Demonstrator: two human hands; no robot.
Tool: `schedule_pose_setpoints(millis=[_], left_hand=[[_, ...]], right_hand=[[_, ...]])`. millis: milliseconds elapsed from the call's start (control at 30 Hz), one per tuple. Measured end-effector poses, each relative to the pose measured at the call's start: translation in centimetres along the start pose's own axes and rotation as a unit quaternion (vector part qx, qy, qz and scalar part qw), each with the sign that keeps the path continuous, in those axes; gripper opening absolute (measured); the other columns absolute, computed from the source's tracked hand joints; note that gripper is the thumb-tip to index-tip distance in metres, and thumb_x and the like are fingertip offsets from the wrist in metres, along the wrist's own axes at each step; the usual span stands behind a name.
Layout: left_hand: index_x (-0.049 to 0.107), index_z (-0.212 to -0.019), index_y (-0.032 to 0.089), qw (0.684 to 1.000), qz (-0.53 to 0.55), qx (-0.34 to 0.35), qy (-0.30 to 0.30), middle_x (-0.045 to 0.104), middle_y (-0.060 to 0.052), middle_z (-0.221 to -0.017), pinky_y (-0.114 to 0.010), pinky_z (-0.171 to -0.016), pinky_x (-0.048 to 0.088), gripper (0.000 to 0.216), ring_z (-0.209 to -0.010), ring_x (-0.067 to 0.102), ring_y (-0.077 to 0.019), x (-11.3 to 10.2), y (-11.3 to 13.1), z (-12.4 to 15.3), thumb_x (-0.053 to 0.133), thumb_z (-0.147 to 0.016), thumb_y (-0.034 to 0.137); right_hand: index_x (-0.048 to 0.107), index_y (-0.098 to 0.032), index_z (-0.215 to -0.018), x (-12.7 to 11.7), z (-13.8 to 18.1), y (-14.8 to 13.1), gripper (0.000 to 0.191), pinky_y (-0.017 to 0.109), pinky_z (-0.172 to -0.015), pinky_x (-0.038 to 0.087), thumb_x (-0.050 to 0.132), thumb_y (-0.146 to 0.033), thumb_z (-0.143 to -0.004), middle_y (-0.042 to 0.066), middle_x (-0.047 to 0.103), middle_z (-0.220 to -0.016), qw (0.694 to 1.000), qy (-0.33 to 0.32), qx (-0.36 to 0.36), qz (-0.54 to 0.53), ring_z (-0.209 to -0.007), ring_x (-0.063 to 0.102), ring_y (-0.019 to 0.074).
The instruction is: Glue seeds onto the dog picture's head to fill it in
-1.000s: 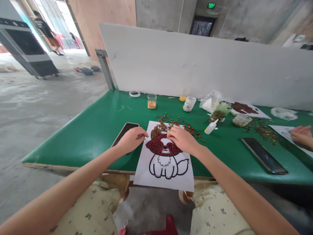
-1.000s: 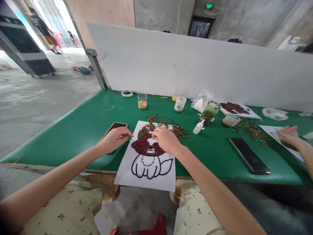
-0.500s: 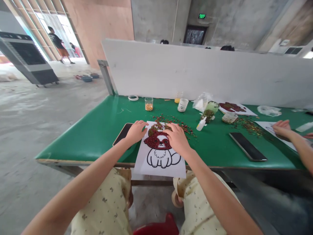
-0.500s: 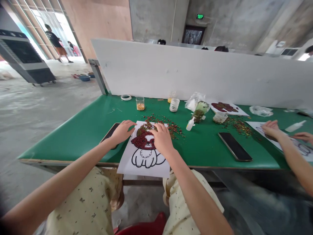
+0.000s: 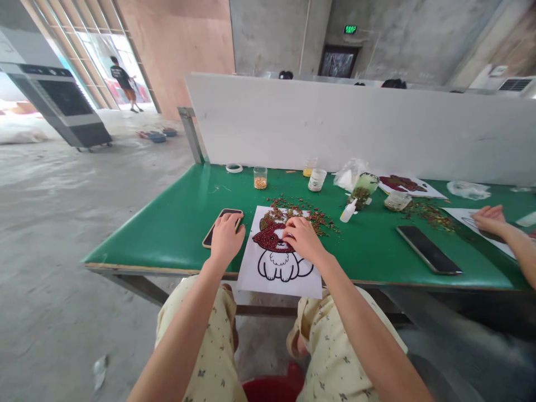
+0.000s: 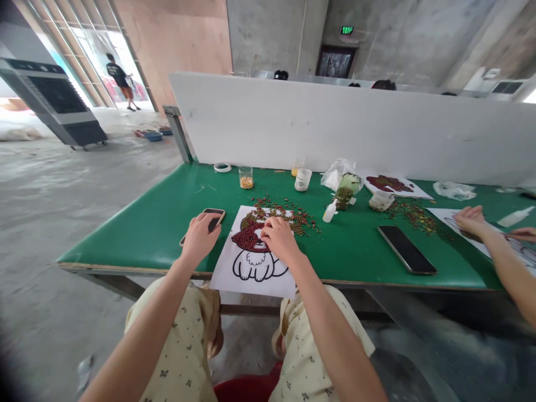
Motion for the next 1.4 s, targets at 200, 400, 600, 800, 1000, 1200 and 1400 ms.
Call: schedule_pose_setpoints(millis=[200, 400, 600, 800, 1000, 1200, 1400], left_hand=[[0.059, -0.106, 0.017, 1.000, -0.017, 0.009, -0.023, 0.059, -0.009, -0.109, -0.038, -0.092, 0.040, 0.030, -0.105, 0.050, -0.0264, 2.2, 0.4, -1.3, 0.045, -0.080, 0.018], [0.059, -0.107, 0.016, 0.998, -0.032, 0.003, -0.049, 0.058, -0.010, -0.111, -0.039, -0.089, 0.042, 0.030, -0.106, 0.049, -0.0278, 2.7, 0.8, -1.2, 0.045, -0.080, 0.018], [0.056, -0.111, 0.016, 0.998, -0.037, 0.013, -0.051, 0.054, -0.011, -0.115, -0.040, -0.090, 0.042, 0.033, -0.107, 0.048, -0.0279, 3.0, 0.9, -1.0, 0.046, -0.079, 0.018], [0.057, -0.109, 0.017, 0.998, -0.031, 0.010, -0.058, 0.053, -0.011, -0.114, -0.040, -0.091, 0.042, 0.032, -0.108, 0.048, -0.0277, 3.2, 0.6, -1.1, 0.046, -0.079, 0.020], [0.057, -0.108, 0.019, 0.997, -0.032, 0.009, -0.068, 0.052, -0.011, -0.114, -0.041, -0.091, 0.042, 0.031, -0.108, 0.048, -0.0281, 3.4, 0.6, -1.0, 0.047, -0.079, 0.020], [0.054, -0.114, 0.018, 0.996, -0.043, -0.002, -0.076, 0.046, -0.012, -0.122, -0.041, -0.090, 0.042, 0.036, -0.109, 0.046, -0.0294, 3.4, 0.7, -0.8, 0.048, -0.079, 0.022], [0.053, -0.116, 0.017, 0.995, -0.038, -0.012, -0.091, 0.044, -0.012, -0.124, -0.041, -0.091, 0.042, 0.037, -0.111, 0.044, -0.0299, 3.4, 0.7, -0.8, 0.048, -0.080, 0.024]], right_hand=[[0.062, -0.017, -0.074, 0.8, -0.6, -0.6, 0.007, 0.034, -0.085, 0.038, 0.060, -0.016, -0.080, 0.006, 0.053, -0.093, 0.998, -0.047, -0.020, 0.040, -0.095, 0.045, 0.0200], [0.063, -0.016, -0.073, 1.3, -0.3, -0.8, 0.006, 0.033, -0.084, 0.038, 0.062, -0.017, -0.080, 0.006, 0.054, -0.094, 0.996, -0.071, -0.019, 0.058, -0.095, 0.045, 0.0200], [0.063, -0.016, -0.072, 1.3, -0.5, -1.2, 0.007, 0.032, -0.084, 0.038, 0.063, -0.017, -0.079, 0.006, 0.054, -0.094, 0.995, -0.060, -0.025, 0.069, -0.096, 0.044, 0.0199], [0.062, -0.016, -0.078, 1.5, -0.5, -1.0, 0.006, 0.032, -0.083, 0.038, 0.060, -0.018, -0.082, 0.007, 0.053, -0.095, 0.993, -0.063, -0.025, 0.094, -0.095, 0.044, 0.0205], [0.062, -0.016, -0.076, 2.1, -0.4, -0.9, 0.008, 0.032, -0.082, 0.038, 0.057, -0.017, -0.083, 0.007, 0.053, -0.092, 0.992, -0.073, -0.031, 0.095, -0.094, 0.044, 0.0200], [0.062, -0.015, -0.077, 2.5, -0.5, -1.3, 0.008, 0.033, -0.082, 0.038, 0.058, -0.018, -0.083, 0.007, 0.053, -0.093, 0.992, -0.070, -0.046, 0.089, -0.094, 0.044, 0.0201], [0.063, -0.015, -0.079, 2.5, -0.5, -1.2, 0.011, 0.033, -0.081, 0.039, 0.055, -0.017, -0.085, 0.008, 0.053, -0.094, 0.991, -0.085, -0.037, 0.094, -0.095, 0.045, 0.0204]])
Point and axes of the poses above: each hand's wrist, its own z-axis away from the middle knuckle, its own x-axis out of the palm, y = z × x, the point moved 7 cm from there along -z, towards the middle knuckle
